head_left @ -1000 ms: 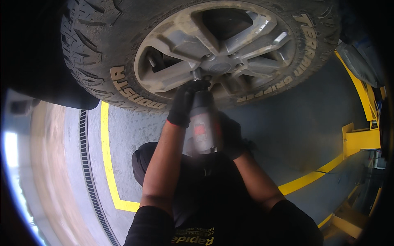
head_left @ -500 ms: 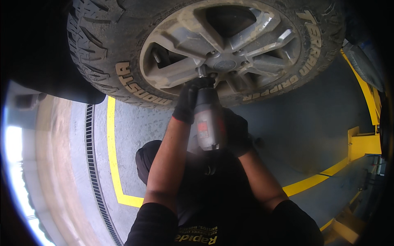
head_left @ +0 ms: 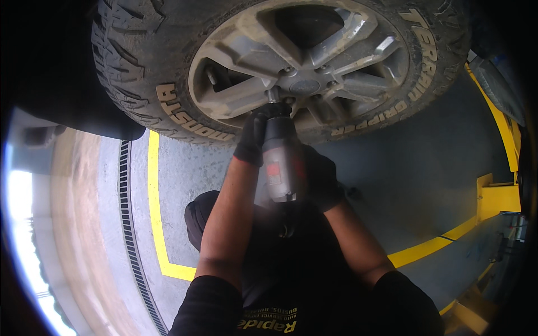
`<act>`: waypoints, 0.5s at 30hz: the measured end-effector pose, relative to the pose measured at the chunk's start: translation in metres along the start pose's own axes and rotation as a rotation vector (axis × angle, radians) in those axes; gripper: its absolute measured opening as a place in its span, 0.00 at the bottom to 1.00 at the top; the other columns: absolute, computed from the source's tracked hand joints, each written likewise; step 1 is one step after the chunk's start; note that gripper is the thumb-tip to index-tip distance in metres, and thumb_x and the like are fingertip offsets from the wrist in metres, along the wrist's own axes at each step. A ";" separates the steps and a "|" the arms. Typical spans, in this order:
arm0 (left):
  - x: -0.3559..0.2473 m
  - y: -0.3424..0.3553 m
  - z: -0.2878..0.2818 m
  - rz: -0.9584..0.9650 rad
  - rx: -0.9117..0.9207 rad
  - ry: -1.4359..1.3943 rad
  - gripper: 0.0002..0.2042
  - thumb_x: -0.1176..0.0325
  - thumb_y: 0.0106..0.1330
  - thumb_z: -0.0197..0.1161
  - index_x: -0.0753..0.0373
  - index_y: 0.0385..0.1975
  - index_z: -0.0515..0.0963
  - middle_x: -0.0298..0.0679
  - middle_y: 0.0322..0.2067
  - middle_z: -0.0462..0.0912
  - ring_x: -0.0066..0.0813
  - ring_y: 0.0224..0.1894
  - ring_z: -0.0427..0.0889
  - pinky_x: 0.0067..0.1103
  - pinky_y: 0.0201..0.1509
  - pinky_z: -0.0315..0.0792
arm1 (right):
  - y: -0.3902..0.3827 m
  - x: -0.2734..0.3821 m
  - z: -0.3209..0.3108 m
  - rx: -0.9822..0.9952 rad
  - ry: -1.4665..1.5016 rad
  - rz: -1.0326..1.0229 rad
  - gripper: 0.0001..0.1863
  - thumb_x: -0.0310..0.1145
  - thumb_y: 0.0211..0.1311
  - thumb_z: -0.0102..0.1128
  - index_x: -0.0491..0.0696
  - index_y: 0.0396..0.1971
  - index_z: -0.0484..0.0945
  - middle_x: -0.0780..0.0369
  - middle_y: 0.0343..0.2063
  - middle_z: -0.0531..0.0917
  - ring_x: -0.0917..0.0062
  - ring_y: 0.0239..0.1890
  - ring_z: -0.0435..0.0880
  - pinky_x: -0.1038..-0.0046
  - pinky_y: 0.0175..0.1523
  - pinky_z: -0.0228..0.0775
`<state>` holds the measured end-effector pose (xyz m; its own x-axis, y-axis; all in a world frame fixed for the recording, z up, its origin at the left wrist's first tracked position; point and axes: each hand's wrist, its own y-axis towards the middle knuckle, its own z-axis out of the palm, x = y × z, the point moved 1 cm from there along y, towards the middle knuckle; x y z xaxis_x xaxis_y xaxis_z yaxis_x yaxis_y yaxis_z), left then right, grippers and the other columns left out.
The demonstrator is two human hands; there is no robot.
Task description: The person removes lug nuts from a vehicle's wheels using a pneumatic impact wrench. They work on multiple wheels, detaching the nuts and placing them on the vehicle's running board.
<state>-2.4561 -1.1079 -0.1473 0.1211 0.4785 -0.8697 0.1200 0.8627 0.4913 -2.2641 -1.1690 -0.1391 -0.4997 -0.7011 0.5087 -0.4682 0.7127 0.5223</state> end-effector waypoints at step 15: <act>-0.010 -0.005 0.011 -0.292 -0.167 -0.257 0.09 0.71 0.68 0.52 0.66 0.42 0.75 0.39 0.41 0.79 0.24 0.38 0.78 0.20 0.43 0.76 | 0.002 0.004 -0.012 0.063 -0.005 0.036 0.19 0.45 0.55 0.61 0.48 0.42 0.75 0.59 0.30 0.81 0.65 0.31 0.83 0.67 0.33 0.75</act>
<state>-2.4474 -1.1189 -0.1404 0.3496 0.1721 -0.9210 0.0270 0.9807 0.1935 -2.2584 -1.1705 -0.1274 -0.5204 -0.6752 0.5228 -0.4948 0.7374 0.4598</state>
